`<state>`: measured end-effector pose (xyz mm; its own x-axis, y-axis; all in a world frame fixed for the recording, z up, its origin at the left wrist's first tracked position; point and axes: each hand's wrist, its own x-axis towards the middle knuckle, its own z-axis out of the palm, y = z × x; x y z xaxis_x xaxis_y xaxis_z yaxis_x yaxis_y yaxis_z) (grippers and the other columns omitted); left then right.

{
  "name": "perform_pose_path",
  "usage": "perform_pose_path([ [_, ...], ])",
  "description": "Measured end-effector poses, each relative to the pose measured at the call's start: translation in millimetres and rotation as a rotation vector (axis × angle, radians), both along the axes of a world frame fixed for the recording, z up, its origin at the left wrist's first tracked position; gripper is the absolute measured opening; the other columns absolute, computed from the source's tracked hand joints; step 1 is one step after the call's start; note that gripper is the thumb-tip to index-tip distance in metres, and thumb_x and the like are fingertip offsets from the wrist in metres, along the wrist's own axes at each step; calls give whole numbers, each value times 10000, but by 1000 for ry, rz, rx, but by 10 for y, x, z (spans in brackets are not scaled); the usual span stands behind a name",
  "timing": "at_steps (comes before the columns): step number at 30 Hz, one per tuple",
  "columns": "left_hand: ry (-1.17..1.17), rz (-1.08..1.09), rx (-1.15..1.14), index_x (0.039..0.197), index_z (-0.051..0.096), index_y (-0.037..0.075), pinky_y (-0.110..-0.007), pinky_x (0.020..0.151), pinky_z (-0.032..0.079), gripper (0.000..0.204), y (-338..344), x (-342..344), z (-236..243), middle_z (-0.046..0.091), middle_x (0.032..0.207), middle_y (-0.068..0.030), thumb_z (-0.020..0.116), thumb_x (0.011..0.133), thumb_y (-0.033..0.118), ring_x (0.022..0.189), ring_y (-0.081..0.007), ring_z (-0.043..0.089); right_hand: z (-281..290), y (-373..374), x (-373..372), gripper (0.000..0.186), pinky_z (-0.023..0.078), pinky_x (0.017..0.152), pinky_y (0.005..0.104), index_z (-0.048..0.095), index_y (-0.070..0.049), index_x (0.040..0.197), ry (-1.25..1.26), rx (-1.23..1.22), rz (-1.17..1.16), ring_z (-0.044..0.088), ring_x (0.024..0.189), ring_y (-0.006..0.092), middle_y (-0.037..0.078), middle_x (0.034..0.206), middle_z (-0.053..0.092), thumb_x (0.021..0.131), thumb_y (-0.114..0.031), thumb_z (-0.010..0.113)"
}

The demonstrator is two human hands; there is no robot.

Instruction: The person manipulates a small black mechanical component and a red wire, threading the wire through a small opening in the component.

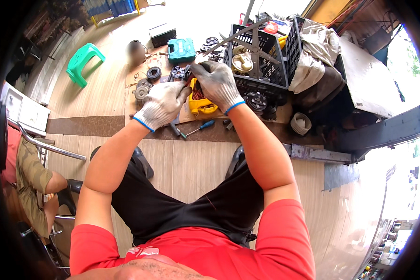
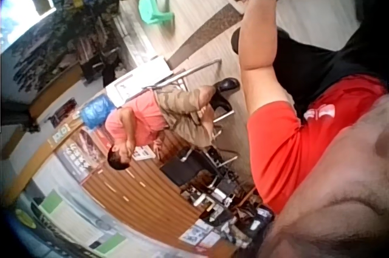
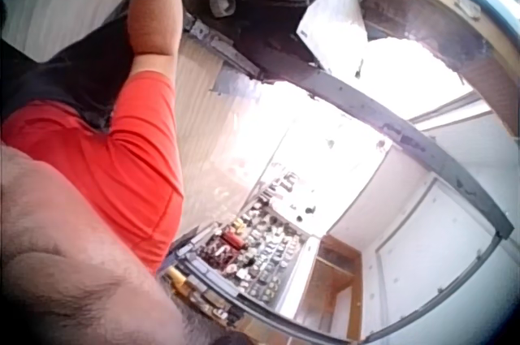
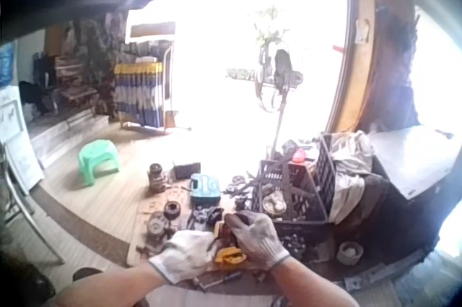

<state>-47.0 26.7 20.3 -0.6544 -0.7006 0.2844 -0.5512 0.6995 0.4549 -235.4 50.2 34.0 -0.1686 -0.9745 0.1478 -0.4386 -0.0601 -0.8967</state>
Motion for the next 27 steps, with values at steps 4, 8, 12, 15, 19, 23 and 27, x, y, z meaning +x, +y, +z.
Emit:
perform_pose_path([
  [4,45,-9,181,1059,684,-5,-463,772,547,342,-45,65,-59,712,902,-209,568,1049,316,874,-360,706,38,3,85,286,546,710,399,751,-37,1015,120,-103,21,714,782,335,201,877,726,992,-293,628],
  [8,284,-133,870,1219,684,-31,-398,864,573,581,-339,312,-27,731,1149,-167,505,1079,504,1028,-271,713,52,-24,-5,302,538,667,330,741,43,1033,-114,-62,78,645,706,147,148,828,745,1019,-246,654],
  [12,625,-223,1260,1280,641,-47,-399,807,586,610,-365,328,-53,731,1108,-179,506,1075,512,969,-286,724,-23,-41,-42,310,514,622,294,736,54,1028,-173,-66,163,590,682,87,97,796,734,1027,-246,655],
  [15,685,-188,1354,1268,638,-28,-373,806,602,462,-334,297,-62,732,1087,-138,555,1086,389,934,-230,726,16,-9,54,305,490,605,280,732,56,1017,-164,-50,176,549,673,73,71,760,701,1024,-240,662],
  [19,685,-72,1240,1188,672,-14,-351,669,563,450,-217,154,11,708,927,-114,553,1086,408,771,-214,685,60,13,86,195,501,617,292,736,3,1016,43,-187,197,589,666,133,80,775,691,1004,-180,667],
  [23,574,-51,951,1130,685,-5,-305,640,542,443,-220,105,-19,664,818,-54,568,1080,419,683,-140,625,-57,-30,-4,130,514,614,320,738,-55,1021,529,-549,205,669,709,240,114,847,700,987,-147,654],
  [27,502,50,761,1179,669,-41,-339,792,521,465,-183,41,-58,696,959,-137,554,1081,398,854,-157,624,-72,15,144,168,520,693,307,724,-51,1120,341,-279,71,649,783,224,134,944,706,1012,-118,615],
])
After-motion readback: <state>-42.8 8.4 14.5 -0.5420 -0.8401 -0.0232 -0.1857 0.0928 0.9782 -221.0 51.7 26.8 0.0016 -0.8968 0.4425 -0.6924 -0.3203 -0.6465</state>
